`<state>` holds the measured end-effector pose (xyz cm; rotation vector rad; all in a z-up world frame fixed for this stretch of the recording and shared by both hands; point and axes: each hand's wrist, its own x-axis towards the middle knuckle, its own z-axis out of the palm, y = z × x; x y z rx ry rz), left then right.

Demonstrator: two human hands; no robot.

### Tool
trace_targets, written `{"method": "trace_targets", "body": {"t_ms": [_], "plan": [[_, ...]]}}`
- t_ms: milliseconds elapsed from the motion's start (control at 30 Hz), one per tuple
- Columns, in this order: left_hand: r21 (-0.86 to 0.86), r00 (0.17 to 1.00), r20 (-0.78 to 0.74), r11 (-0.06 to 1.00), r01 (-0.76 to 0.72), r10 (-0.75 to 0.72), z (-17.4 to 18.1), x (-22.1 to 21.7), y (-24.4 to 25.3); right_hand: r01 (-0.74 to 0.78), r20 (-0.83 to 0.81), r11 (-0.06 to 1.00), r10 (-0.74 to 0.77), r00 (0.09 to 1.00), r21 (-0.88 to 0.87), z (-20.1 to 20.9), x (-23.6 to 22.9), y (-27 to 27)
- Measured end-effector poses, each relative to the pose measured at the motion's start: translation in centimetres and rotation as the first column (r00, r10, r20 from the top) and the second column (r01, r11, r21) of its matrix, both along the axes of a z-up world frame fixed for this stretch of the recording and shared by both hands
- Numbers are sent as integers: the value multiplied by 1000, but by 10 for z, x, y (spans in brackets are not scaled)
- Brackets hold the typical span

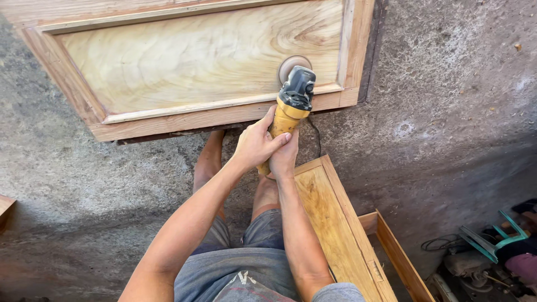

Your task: The person uses an orbital sander to smooth the surface of a rectangular wooden panel with a raised frame. The sander is moved across the panel repeatedly, covering the central area and edges while the person adjusts their stance and grip.

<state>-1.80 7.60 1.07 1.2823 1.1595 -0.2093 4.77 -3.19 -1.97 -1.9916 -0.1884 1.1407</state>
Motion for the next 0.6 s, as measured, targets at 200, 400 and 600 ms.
{"method": "trace_targets", "body": {"t_ms": [200, 400, 600], "plan": [[45, 995, 29, 994, -100, 99, 2, -38, 4, -79, -18, 991, 78, 997, -110, 6, -29, 17], [14, 989, -29, 989, -146, 146, 1, -83, 6, -189, -49, 973, 185, 982, -129, 23, -63, 35], [-18, 925, 65, 927, -374, 374, 5, -138, 2, -317, -49, 944, 314, 948, -92, 23, -106, 46]]}}
